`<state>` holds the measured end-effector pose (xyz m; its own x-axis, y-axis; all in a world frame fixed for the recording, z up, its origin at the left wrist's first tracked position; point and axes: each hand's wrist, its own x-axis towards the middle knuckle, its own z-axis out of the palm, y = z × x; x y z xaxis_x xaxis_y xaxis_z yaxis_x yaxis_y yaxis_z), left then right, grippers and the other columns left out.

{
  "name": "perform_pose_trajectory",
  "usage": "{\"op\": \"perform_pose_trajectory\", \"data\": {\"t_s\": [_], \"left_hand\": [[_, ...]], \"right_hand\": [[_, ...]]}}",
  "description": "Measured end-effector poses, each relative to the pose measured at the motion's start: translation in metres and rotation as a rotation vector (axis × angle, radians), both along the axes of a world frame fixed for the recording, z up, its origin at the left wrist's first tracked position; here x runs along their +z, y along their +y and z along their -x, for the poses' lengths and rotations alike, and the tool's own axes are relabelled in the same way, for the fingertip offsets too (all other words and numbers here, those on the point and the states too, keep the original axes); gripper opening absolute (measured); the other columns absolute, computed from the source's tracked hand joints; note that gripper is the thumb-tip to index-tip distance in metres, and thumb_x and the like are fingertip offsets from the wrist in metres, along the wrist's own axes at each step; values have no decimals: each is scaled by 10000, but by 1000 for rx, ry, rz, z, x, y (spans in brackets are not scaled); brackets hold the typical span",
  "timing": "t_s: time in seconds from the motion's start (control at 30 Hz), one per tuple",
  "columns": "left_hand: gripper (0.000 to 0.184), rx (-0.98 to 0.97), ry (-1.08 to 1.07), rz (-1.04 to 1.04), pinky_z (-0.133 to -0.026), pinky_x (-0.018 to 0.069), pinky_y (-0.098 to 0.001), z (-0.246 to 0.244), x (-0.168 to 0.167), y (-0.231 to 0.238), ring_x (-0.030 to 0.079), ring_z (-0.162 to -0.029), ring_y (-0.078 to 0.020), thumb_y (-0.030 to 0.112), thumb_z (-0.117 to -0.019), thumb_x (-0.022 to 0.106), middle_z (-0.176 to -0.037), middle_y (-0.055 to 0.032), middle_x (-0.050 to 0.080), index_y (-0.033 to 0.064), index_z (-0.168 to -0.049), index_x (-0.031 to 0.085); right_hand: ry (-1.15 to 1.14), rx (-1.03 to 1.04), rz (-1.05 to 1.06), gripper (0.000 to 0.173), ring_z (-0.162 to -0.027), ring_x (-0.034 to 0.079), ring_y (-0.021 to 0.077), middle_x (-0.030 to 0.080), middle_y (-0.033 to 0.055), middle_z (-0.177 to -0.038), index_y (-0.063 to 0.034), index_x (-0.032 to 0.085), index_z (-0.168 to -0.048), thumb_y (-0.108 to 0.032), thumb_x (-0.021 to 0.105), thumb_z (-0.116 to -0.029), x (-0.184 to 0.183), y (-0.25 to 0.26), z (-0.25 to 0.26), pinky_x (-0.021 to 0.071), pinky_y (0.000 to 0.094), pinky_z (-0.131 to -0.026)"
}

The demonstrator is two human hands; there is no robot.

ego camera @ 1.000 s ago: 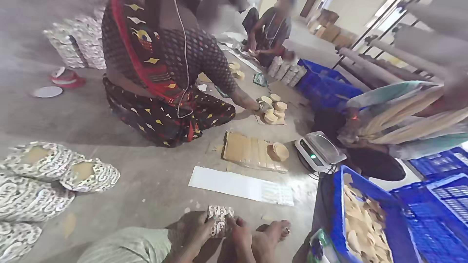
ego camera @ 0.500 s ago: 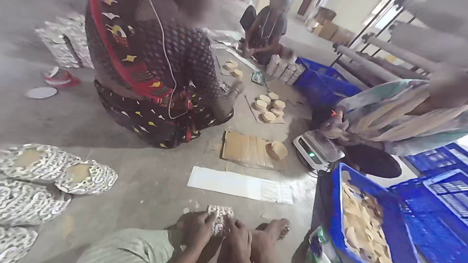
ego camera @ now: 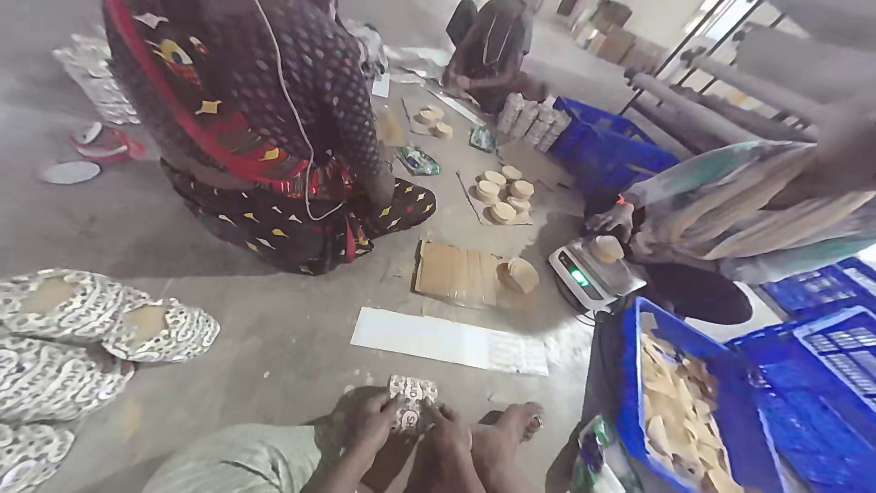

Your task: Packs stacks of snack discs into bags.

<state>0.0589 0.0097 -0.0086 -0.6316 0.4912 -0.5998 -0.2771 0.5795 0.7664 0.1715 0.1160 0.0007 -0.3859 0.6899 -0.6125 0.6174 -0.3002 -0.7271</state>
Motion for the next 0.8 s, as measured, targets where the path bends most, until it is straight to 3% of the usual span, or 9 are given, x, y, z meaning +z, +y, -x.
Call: {"op": "perform_pose_trajectory", "data": {"t_s": [0.13, 0.17, 0.23, 0.3, 0.37, 0.47, 0.6, 0.7, 0.8], "left_hand": [[258, 183, -55, -77, -939, 530, -467, -8, -17, 3, 663, -1016, -284, 139, -975, 699, -1085, -204, 693, -55, -1144, 676], [275, 228, -43, -79, -952, 532, -462, -11, -21, 5, 663, -1034, -285, 142, -958, 726, -1101, -200, 690, -46, -1151, 668], [252, 211, 79, -58, -968, 524, -473, -12, -24, 5, 674, -1038, -284, 180, -943, 747, -1077, -184, 716, -29, -1083, 725], [244, 61, 251, -16, -1034, 485, -495, -9, -13, 7, 658, -1117, -313, 202, -963, 715, -1131, -195, 718, -21, -1048, 766], [354, -174, 325, 107, -1124, 413, -523, -4, 10, 10, 573, -1272, -359, 326, -955, 725, -1275, -201, 663, 12, -1113, 764], [558, -620, 447, 371, -1086, 435, -575, 5, 44, 34, 624, -1206, -385, 502, -865, 775, -1206, -205, 699, 26, -1155, 736], [480, -1023, 482, 720, -1037, 453, -615, -11, 77, 82, 575, -1272, -423, 226, -889, 758, -1338, -259, 616, -59, -1256, 639], [504, -975, 475, 793, -1026, 468, -617, -19, 70, 89, 561, -1293, -436, 240, -897, 748, -1369, -271, 595, -78, -1270, 627], [607, -534, 342, 592, -1069, 462, -567, -1, 46, 57, 590, -1272, -379, 349, -865, 781, -1321, -252, 633, -46, -1299, 625]], "right_hand": [[71, -60, 45, 304, -954, 664, 197, 731, 107, -1063, -27, 676, -1241, -196, 681, -988, -8, -2, -4, 490, 487, -929], [81, -97, 36, 321, -873, 667, 164, 731, 103, -1025, -16, 653, -1248, -176, 706, -975, -9, -5, -2, 533, 406, -826], [67, -112, 1, 239, -825, 634, 160, 706, 96, -947, 1, 696, -1118, -181, 719, -965, -12, -10, -2, 516, 383, -799], [62, -72, -90, 195, -799, 638, 145, 707, 81, -880, -8, 736, -991, -200, 707, -974, -14, -16, -3, 521, 370, -792], [96, 10, -198, 224, -868, 687, 131, 747, 91, -968, -14, 759, -1066, -207, 680, -984, -20, -25, -8, 551, 327, -834], [54, 142, -390, 240, -1037, 707, 119, 767, 74, -1122, -70, 774, -1140, -199, 648, -982, -13, -36, -18, 517, 295, -972], [48, 231, -397, 263, -1148, 673, 246, 722, 143, -1209, -50, 741, -1212, -119, 619, -989, -6, -37, -23, 494, 400, -1056], [84, 167, -295, 275, -1103, 683, 250, 718, 154, -1193, -40, 718, -1227, -171, 593, -1020, 6, -37, -31, 514, 413, -1020], [82, -20, -278, 468, -1121, 680, 233, 691, 149, -1235, -37, 644, -1304, -398, 607, -1009, 10, -47, -51, 538, 417, -1014]]}}
